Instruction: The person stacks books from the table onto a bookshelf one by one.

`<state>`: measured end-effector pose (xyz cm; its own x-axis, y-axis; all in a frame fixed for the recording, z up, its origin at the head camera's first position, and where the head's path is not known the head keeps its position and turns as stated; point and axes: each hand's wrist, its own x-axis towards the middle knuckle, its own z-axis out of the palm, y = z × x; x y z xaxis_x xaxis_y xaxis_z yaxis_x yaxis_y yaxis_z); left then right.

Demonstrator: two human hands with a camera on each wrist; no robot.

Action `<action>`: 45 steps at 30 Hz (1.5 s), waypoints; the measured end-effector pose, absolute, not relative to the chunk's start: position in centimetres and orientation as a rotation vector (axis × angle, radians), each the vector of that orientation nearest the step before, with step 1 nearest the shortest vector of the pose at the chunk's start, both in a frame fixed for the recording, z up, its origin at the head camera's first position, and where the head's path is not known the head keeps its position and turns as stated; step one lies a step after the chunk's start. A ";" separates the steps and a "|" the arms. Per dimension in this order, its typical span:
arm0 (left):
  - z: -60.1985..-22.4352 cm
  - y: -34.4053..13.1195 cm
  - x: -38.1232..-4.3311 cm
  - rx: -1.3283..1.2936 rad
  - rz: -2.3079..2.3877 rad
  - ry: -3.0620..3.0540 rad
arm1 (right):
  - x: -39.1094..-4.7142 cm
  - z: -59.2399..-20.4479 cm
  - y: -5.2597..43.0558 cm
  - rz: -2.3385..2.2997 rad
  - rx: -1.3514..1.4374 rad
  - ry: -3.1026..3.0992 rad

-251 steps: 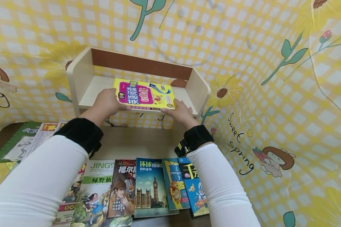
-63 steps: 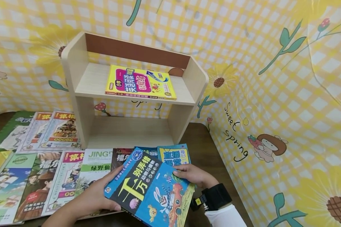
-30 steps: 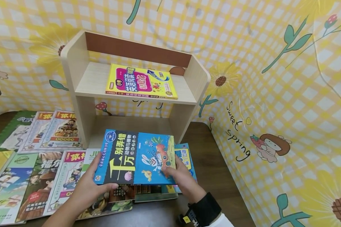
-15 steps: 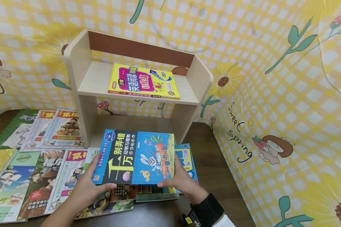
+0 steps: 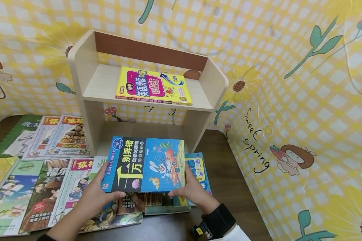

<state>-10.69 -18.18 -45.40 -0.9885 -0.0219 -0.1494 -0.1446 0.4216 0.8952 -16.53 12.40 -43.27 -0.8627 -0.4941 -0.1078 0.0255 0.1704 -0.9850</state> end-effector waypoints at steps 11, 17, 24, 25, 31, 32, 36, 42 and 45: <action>-46.0 -18.0 -13.3 -0.065 1.629 2.639 | -18.8 -44.6 11.4 -1.631 -0.336 2.211; -47.4 -18.1 -14.4 -0.099 1.620 2.608 | -19.7 -45.6 11.1 -1.624 -0.270 2.183; -48.2 -18.1 -15.4 -0.116 1.617 2.606 | -20.6 -46.1 10.8 -1.575 -0.220 2.220; -48.2 -18.1 -15.5 -0.123 1.620 2.601 | -20.8 -46.2 10.7 -1.568 -0.214 2.227; -48.8 -18.2 -15.9 -0.166 1.619 2.545 | -21.4 -47.2 10.6 -1.576 -0.190 2.216; -48.9 -18.2 -16.0 -0.168 1.614 2.540 | -21.3 -47.4 10.6 -1.577 -0.181 2.208; -49.4 -18.4 -16.0 -0.168 1.608 2.518 | -21.3 -48.0 10.6 -1.574 -0.153 2.189; -49.6 -18.7 -16.8 -0.144 1.570 2.539 | -21.8 -48.1 10.2 -1.581 -0.147 2.163; -49.7 -18.9 -17.2 -0.144 1.531 2.559 | -21.9 -47.8 10.0 -1.549 -0.096 2.193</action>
